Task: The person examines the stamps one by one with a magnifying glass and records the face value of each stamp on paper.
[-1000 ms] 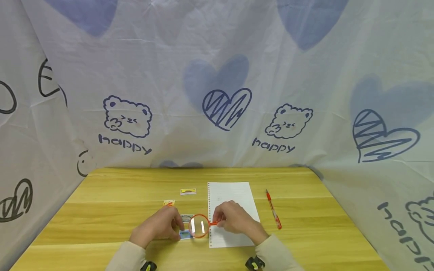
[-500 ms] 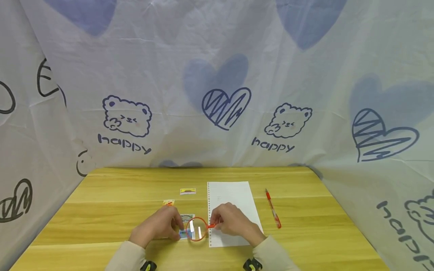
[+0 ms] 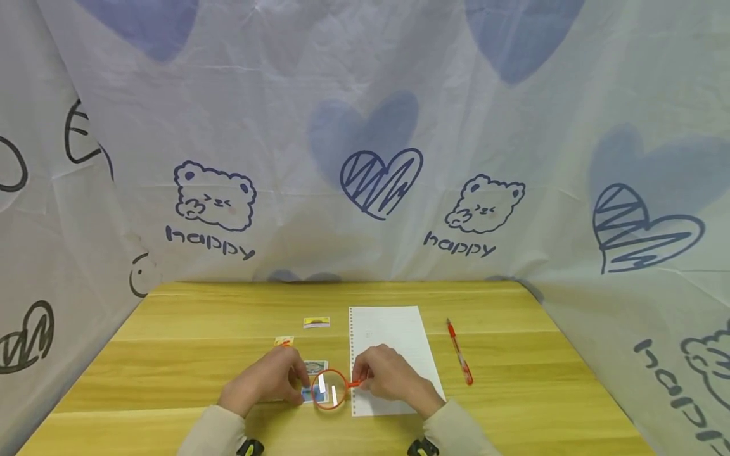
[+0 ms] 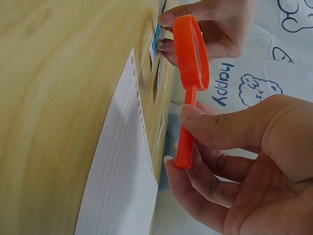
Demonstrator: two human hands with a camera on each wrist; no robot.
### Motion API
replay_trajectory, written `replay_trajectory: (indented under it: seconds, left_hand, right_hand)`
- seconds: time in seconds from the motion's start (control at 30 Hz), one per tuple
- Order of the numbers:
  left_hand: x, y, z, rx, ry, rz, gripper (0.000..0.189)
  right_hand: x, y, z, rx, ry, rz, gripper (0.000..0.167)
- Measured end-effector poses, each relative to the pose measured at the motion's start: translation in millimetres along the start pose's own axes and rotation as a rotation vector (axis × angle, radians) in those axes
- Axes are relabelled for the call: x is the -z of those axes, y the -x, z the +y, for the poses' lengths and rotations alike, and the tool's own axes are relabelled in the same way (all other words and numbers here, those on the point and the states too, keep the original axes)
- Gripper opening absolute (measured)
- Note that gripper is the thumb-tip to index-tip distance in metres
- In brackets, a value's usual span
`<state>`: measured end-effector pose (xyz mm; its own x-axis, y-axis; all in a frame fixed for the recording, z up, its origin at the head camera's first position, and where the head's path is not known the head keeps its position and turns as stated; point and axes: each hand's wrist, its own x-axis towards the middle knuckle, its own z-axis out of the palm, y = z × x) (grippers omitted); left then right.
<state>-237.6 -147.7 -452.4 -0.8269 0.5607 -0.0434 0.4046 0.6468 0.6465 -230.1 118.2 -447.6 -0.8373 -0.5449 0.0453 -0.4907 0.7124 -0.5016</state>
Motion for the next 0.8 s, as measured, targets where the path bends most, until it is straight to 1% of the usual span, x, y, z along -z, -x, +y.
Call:
replay_trajectory:
  seconds: [0.33, 0.47, 0.67, 0.8]
  left_hand:
    - [-4.4, 2.2, -2.1, -0.004, -0.012, 0.008, 0.021]
    - [-3.7, 1.3, -2.1, -0.013, -0.013, 0.013, 0.021]
    - [-2.2, 0.0, -0.1, -0.001, -0.010, 0.009, 0.020]
    - [-1.7, -0.5, 1.2, -0.004, -0.011, 0.010, 0.020]
  right_hand:
    - [-3.0, 1.8, -0.2, -0.003, 0.006, 0.001, 0.016]
    - [-1.3, 1.1, 0.1, 0.005, 0.016, 0.007, 0.016]
    - [-2.2, -0.8, 0.3, 0.009, 0.012, 0.003, 0.017]
    - [-3.9, -1.6, -0.2, 0.006, 0.006, -0.007, 0.016]
